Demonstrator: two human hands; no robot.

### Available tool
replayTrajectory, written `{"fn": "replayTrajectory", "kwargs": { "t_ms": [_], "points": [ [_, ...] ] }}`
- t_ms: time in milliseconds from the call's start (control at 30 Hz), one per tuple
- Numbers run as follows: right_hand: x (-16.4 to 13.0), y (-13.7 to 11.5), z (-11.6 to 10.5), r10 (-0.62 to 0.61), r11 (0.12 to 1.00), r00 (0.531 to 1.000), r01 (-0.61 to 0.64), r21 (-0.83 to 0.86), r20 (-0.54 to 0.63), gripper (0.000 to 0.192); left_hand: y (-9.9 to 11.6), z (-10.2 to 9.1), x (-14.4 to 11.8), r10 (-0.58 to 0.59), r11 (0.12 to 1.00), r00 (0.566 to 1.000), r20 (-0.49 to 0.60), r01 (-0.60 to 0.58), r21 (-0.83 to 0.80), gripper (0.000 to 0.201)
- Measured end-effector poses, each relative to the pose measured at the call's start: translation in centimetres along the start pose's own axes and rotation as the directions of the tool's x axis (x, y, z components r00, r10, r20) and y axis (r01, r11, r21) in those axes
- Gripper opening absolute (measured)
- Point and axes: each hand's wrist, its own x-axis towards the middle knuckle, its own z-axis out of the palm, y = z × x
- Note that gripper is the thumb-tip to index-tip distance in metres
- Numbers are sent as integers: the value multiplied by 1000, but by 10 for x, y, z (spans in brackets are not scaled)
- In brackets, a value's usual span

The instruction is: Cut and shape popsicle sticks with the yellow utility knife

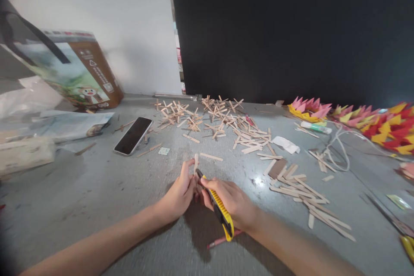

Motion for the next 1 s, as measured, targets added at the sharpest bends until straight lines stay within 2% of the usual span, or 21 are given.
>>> {"fn": "replayTrajectory", "kwargs": {
  "t_ms": [167,300,500,567,667,767,833,1000],
  "points": [
    [0,-1,1,-6,999,1000,5,-33,-29,53,4,-1,-1,0,1000,1000,-7,1,28,38],
    [-2,0,2,24,999,1000,-24,36,-13,49,3,-1,-1,1,998,1000,26,-2,65,38],
    [-2,2,2,59,995,998,-60,74,28,53,-1,-1,-1,8,1000,999,51,-8,10,42],
    [-4,4,2,21,999,1000,-22,36,9,55,-3,0,0,4,1000,999,44,-4,0,43],
    [-10,6,1,-81,994,992,74,-76,-92,58,-6,0,3,-27,998,1000,-4,27,-60,43],
    [-14,7,0,-125,990,989,119,-76,-84,63,-6,-1,7,-63,988,997,-38,57,-145,42],
    [-14,7,1,-103,993,992,99,-58,-69,62,-5,-1,9,-66,985,997,-27,61,-161,40],
    [-10,7,3,-24,997,993,15,-73,-120,59,-5,0,7,-74,989,997,-19,71,-131,35]
  ]
}}
